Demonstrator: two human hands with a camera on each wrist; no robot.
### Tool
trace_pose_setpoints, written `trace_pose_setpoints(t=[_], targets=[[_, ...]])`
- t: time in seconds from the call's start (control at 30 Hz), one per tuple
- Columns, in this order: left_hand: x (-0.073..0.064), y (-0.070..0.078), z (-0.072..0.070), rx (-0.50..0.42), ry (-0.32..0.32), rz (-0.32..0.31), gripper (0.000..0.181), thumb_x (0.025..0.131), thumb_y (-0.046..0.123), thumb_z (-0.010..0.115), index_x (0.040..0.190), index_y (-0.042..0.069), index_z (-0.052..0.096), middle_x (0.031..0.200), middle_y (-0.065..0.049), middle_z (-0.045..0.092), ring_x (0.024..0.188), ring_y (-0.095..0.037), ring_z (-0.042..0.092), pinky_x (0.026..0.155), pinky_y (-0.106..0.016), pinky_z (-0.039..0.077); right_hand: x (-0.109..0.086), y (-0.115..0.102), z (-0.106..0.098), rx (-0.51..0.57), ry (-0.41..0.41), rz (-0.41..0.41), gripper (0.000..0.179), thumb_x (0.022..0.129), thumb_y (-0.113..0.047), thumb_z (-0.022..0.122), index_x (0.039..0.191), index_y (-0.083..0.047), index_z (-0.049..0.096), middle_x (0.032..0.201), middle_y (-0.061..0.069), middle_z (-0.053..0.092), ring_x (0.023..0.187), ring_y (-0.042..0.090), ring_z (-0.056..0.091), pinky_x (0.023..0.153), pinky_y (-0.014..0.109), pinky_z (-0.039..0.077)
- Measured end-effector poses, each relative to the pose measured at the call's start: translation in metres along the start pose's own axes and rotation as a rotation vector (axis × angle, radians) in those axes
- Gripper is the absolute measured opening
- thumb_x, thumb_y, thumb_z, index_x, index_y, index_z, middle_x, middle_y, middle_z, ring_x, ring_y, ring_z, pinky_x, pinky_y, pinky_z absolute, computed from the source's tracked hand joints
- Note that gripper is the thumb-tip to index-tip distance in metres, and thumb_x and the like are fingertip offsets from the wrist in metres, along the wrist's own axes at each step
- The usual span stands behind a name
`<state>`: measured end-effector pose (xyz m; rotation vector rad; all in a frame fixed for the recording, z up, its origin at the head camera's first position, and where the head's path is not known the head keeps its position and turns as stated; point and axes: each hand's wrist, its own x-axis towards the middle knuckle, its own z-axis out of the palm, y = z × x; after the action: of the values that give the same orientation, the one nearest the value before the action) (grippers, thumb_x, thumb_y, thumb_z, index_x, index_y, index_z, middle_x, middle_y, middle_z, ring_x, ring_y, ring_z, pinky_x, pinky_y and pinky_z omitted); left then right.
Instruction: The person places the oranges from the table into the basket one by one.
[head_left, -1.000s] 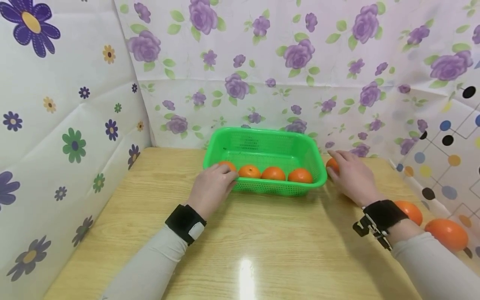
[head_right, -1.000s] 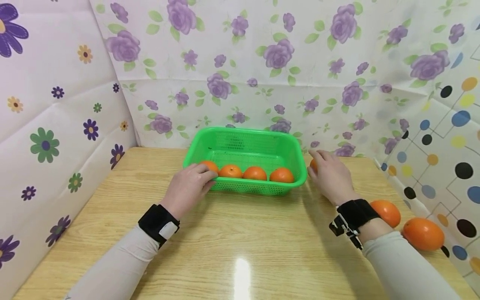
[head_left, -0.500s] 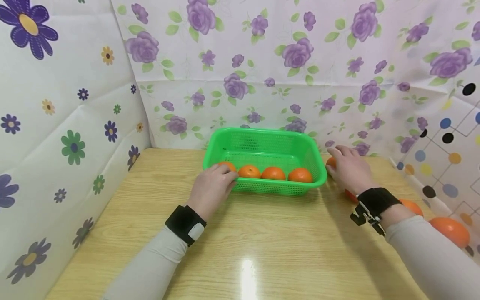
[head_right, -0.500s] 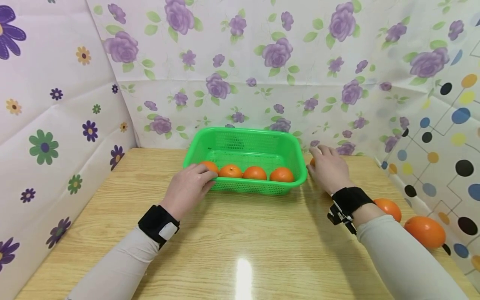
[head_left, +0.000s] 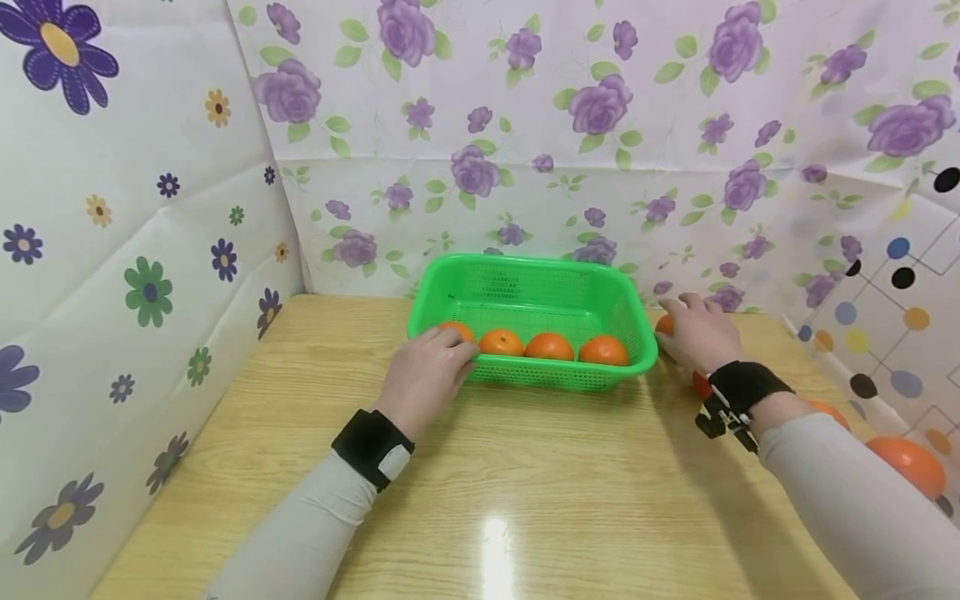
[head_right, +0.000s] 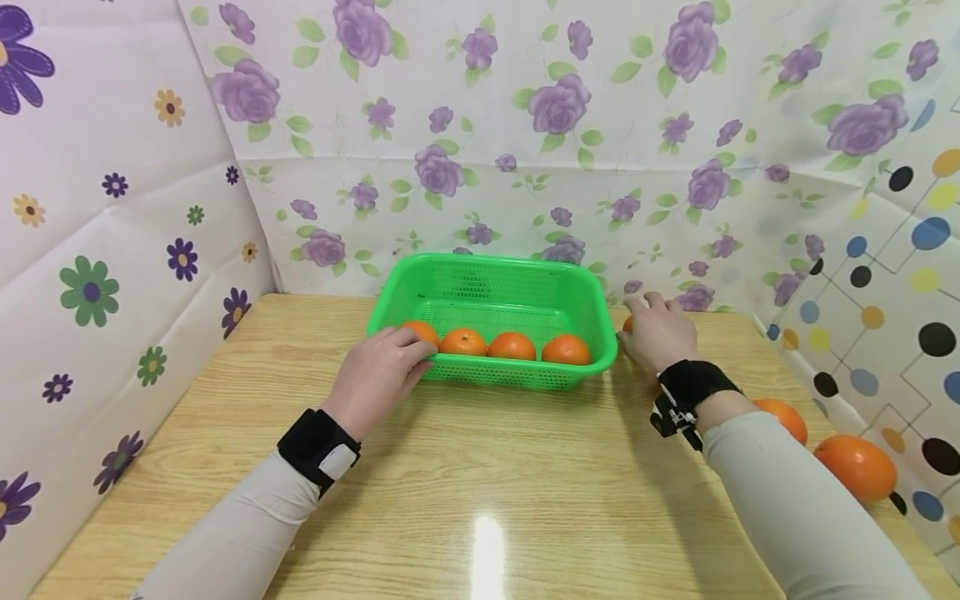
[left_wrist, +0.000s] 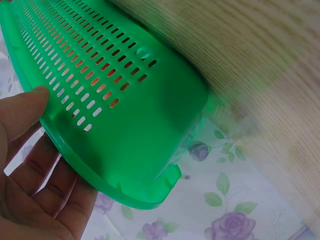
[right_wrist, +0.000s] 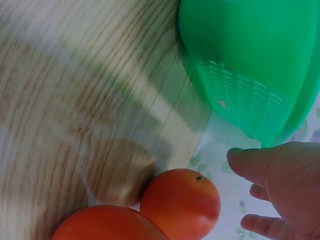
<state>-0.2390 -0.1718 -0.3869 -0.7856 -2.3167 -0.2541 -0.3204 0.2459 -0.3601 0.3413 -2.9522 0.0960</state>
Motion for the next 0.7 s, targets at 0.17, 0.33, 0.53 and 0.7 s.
trace_pose_setpoints(t=[0.17,0.33,0.53,0.7], targets=[[0.0003,0.0012,-0.0011,-0.002,0.003,0.001,0.010,0.086,0.018,0.077,0.096,0.017,0.075,0.095,0.004,0.064,0.091,-0.017,0.060,0.079,-0.026,0.050,0.0046,0.0022,0.0031,0.011,-0.038,0.032,0.068,0.096,-0.036,0.059,0.153,-0.006,0.036,0.145,0.034,0.035,0.124,0.061,0.034,0.091,0.071,0.038],[0.0002,0.0011,-0.0007,-0.003,0.003,-0.001,0.010,0.086,0.018,0.077,0.096,0.017,0.075,0.095,0.003,0.064,0.091,-0.017,0.060,0.078,-0.026,0.050,0.0074,0.0065,0.0057,0.011,-0.096,0.052,0.070,0.096,-0.037,0.058,0.154,-0.005,0.034,0.145,0.036,0.033,0.124,0.063,0.032,0.090,0.073,0.038],[-0.0001,0.0000,0.0005,-0.005,-0.002,-0.004,0.010,0.086,0.019,0.077,0.096,0.017,0.075,0.096,0.004,0.065,0.092,-0.017,0.060,0.079,-0.026,0.049,0.0088,0.0078,0.0057,0.025,-0.141,0.058,0.069,0.095,-0.038,0.058,0.149,-0.001,0.038,0.143,0.038,0.032,0.118,0.063,0.042,0.087,0.071,0.041],[-0.0002,-0.0003,0.0007,-0.007,-0.002,-0.007,0.010,0.086,0.018,0.077,0.096,0.017,0.076,0.096,0.003,0.065,0.092,-0.017,0.060,0.080,-0.026,0.049,0.0089,0.0073,0.0055,0.023,-0.152,0.056,0.067,0.093,-0.034,0.057,0.147,0.001,0.040,0.139,0.038,0.037,0.112,0.061,0.049,0.083,0.067,0.045]])
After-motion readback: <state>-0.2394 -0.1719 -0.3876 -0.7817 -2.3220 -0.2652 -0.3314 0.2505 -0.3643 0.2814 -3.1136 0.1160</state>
